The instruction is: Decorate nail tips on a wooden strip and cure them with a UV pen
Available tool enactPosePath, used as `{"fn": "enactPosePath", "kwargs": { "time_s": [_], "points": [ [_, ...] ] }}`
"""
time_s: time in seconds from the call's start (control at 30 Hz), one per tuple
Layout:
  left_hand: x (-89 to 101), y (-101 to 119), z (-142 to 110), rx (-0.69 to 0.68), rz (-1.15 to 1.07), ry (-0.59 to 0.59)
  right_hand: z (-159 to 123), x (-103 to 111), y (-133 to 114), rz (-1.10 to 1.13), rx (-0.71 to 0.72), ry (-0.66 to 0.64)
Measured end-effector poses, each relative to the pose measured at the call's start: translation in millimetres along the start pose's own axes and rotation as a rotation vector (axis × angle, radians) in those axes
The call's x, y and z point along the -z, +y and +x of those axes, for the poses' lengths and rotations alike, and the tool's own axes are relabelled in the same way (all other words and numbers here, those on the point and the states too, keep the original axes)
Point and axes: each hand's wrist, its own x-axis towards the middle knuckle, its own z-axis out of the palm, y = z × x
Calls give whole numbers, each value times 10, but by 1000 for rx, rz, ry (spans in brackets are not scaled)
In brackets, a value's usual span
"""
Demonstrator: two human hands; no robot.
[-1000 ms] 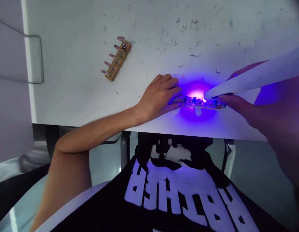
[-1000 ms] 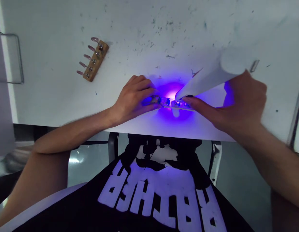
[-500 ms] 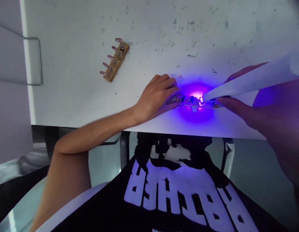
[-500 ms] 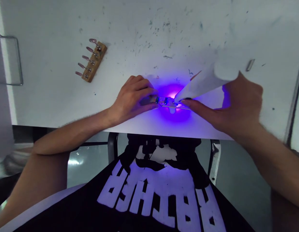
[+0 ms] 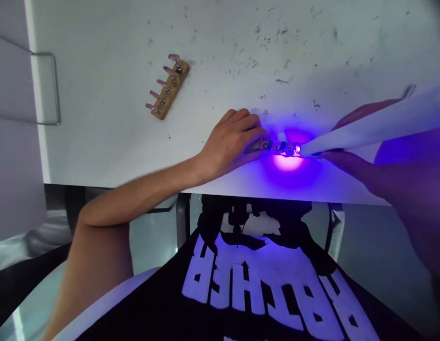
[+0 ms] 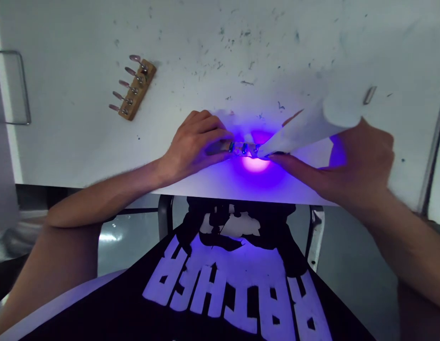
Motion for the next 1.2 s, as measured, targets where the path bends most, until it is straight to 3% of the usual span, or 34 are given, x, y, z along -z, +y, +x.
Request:
{"fn": "enactPosePath", "kwargs": {
  "time_s": [0.17, 0.43, 0.67, 0.93, 1.2],
  "points": [
    [10, 2, 3, 26, -12, -25, 37, -6, -41, -43, -49, -8],
    [-8, -3, -4, 23, -9, -17, 171, -95, -15, -63, 146, 136],
    [18, 20, 3, 30, -24, -21, 183, -136, 40, 62, 128, 132],
    [-8, -2, -5, 19, -11, -12, 87, 5, -83, 29, 40, -63],
    [8, 13, 5, 23, -14, -12, 155, -95, -2, -66, 102, 143]
  ]
}}
